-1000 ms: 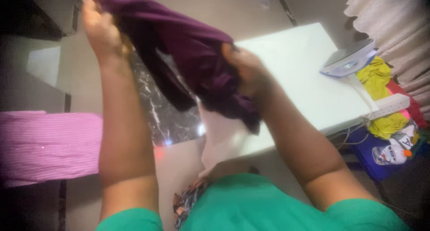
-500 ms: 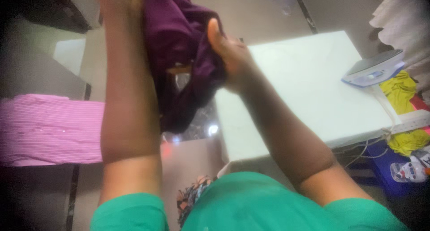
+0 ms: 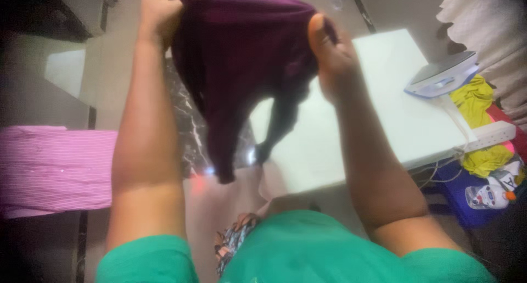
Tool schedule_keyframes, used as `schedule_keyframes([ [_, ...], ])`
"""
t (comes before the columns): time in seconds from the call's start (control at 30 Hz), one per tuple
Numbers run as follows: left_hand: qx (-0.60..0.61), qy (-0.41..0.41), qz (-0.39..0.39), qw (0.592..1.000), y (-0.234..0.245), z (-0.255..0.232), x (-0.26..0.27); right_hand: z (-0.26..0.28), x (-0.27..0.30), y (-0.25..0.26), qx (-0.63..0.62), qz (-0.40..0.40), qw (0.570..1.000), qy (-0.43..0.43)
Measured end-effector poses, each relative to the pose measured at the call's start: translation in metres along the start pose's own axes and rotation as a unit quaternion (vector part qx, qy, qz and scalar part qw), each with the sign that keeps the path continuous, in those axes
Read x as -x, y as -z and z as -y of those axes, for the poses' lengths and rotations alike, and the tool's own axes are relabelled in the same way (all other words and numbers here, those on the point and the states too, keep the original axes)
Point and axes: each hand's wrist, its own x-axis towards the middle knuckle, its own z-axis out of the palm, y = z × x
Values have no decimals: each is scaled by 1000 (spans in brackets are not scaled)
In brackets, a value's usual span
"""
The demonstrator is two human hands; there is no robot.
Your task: The person irons a pink striped top on a white table, then hangs it on a green hanger. They then pick up a purple t-shirt, spread it out on the table, and begin ironing it.
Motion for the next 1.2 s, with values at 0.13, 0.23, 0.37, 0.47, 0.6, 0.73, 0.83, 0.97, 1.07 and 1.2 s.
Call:
schedule_keyframes([
  [0.13,-87,138,68,984,-36,-35,-3,-3,6,42,-118,-15,993,14],
  [0.23,-207,192,111,953,-61,-37,-6,0,14,62,-238,-12,971,4],
  [0.37,-550,146,229,790,-74,-18,-12,2,25,84,-270,0,963,-1],
  [0.47,-644,110,227,722,-65,-3,-19,-1,33,99,-281,9,960,6],
  [0.6,-611,117,138,770,-61,18,-38,-4,46,111,-250,-14,968,-13],
  [0.73,-554,137,-27,820,-55,45,-63,1,56,102,-220,-27,974,-49],
  [0.83,-509,109,-136,843,-60,72,-79,5,64,89,-197,20,978,-70],
  [0.97,-468,73,-189,860,-109,100,-92,13,74,73,-161,127,975,-90],
  [1.07,-448,51,-191,872,-143,116,-97,23,70,71,-170,143,973,-71],
  [1.2,-434,30,-178,883,-175,139,-105,26,67,99,-208,58,975,-49],
])
